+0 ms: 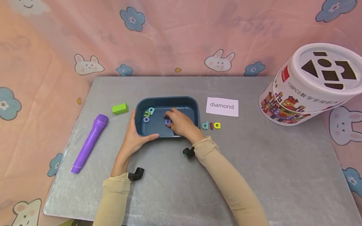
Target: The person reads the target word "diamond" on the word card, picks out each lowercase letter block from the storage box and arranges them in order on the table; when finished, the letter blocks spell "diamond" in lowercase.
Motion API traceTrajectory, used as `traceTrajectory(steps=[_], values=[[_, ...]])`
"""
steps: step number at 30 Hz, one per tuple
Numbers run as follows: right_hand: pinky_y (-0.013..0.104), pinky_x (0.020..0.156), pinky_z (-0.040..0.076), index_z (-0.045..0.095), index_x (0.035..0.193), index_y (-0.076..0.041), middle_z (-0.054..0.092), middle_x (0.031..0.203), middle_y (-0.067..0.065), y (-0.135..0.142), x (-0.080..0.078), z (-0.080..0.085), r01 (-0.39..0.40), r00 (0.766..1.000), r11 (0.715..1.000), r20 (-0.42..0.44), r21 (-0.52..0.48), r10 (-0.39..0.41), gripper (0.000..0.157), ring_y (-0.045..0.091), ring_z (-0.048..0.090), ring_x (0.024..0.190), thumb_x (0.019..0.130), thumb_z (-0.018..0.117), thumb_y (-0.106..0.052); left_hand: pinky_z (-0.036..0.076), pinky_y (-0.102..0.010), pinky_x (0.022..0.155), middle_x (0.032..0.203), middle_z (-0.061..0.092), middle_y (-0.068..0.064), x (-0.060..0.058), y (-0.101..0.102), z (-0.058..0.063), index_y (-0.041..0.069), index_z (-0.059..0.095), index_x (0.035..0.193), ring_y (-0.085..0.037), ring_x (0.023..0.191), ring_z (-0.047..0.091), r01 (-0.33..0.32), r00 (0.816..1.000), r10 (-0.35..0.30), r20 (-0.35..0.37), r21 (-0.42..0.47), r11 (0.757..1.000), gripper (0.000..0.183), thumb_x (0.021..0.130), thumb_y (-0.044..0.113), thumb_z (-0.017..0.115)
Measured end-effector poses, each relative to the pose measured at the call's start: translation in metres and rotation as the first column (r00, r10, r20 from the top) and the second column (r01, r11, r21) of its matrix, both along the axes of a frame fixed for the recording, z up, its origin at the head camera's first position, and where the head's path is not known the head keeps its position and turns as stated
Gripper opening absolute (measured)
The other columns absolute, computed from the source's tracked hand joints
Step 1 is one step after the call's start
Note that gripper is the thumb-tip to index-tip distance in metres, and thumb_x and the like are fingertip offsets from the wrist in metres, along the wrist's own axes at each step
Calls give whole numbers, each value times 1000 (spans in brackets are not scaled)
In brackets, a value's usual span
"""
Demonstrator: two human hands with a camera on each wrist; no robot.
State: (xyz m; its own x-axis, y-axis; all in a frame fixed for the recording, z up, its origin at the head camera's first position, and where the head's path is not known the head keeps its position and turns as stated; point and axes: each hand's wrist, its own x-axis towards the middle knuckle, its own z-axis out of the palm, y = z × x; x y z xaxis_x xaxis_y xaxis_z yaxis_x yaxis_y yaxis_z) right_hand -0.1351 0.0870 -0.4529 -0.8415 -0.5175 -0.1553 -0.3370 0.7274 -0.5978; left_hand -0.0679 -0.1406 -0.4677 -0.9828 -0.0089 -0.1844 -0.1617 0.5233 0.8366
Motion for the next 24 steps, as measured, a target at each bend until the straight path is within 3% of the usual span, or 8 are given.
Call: traceTrajectory(steps=[5,10,16,20,24], values=[[42,87,54,70,130,-6,56,113,13,4,5,6,6,999,991,-49,-132,-12,25,26,59,96,106,66,-11,19,-65,129,180,4,-6,0,0,0,31,-3,172,-34,166,8,-4,1000,4,2,4,1000,141,74,51,96],[39,83,56,67,111,-6,66,105,10,14,12,19,57,990,957,-107,-284,-91,11,24,63,92,102,72,-9,18,-65,130,180,4,-5,0,-1,0,32,-4,172,-34,166,8,-8,1000,8,2,0,1000,141,74,51,96],[31,78,53,73,117,-3,73,102,10,38,23,30,86,972,899,-162,-430,-170,18,23,63,86,99,73,-4,18,-65,130,181,5,-4,1,0,0,35,-4,171,-33,166,8,-8,1000,8,2,-8,1000,141,73,52,96],[22,72,53,73,125,-2,67,104,13,58,31,31,119,966,831,-130,-543,-224,23,25,65,82,103,66,0,18,-65,130,181,5,-4,0,1,0,36,-4,171,-33,166,8,-5,1000,5,-3,-15,1000,141,73,51,96],[21,66,59,69,128,7,59,103,16,80,37,27,196,961,732,-21,-653,-276,25,23,72,75,106,57,3,18,-66,130,181,4,-4,1,1,0,36,-4,171,-32,167,7,-4,1000,4,-4,-12,1000,141,73,50,96]])
